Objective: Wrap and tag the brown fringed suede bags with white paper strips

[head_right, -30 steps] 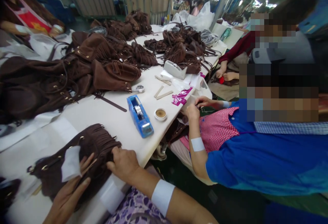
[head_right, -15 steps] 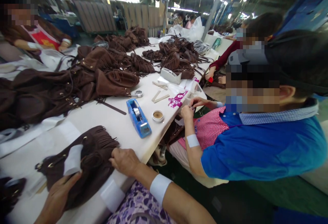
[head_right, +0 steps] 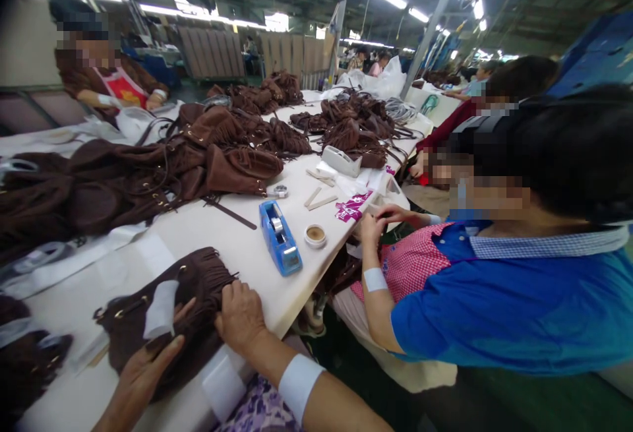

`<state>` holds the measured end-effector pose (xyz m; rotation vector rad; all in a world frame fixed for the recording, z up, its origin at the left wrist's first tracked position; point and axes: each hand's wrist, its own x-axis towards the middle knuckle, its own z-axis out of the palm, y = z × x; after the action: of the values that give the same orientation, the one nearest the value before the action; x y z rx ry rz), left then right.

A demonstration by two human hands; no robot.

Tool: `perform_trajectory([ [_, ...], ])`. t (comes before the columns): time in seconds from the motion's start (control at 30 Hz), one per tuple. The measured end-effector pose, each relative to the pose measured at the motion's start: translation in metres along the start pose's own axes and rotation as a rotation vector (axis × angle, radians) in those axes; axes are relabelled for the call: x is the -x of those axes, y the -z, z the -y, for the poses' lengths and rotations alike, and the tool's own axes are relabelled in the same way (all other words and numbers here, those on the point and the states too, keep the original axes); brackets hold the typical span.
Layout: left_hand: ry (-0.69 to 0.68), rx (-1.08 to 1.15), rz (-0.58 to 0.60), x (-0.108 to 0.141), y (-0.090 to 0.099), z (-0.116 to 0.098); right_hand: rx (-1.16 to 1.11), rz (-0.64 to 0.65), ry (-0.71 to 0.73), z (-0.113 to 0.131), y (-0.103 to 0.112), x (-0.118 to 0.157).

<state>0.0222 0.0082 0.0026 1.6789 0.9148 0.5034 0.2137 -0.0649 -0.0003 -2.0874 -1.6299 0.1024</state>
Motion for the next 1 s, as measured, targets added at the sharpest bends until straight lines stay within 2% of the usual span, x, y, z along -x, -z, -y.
perform_trajectory([
  [0.23, -0.107, -0.28, -0.02, 0.001, -0.001, 0.014, -0.054, 0.064, 0.144, -0.028, -0.005, -0.012],
  [0.47, -0.454, -0.633, -0.028, -0.001, -0.009, 0.019, -0.151, 0.045, 0.139, -0.027, 0.005, -0.012],
  [0.6, -0.569, -0.753, -0.025, 0.001, -0.009, 0.016, -0.193, 0.035, 0.109, -0.028, 0.018, -0.002],
  [0.77, -0.54, -0.826, 0.003, 0.005, -0.011, 0.015, -0.232, 0.001, -0.038, -0.052, 0.046, 0.01],
  [0.83, -0.517, -0.827, 0.016, 0.006, -0.012, 0.012, -0.248, -0.009, -0.078, -0.054, 0.052, 0.014],
  [0.9, -0.51, -0.826, 0.027, 0.007, -0.014, 0.009, -0.275, 0.022, -0.053, -0.045, 0.05, 0.017],
  [1.0, -0.518, -0.853, 0.042, 0.009, -0.016, 0.005, -0.278, 0.123, -0.045, -0.018, 0.034, 0.018],
])
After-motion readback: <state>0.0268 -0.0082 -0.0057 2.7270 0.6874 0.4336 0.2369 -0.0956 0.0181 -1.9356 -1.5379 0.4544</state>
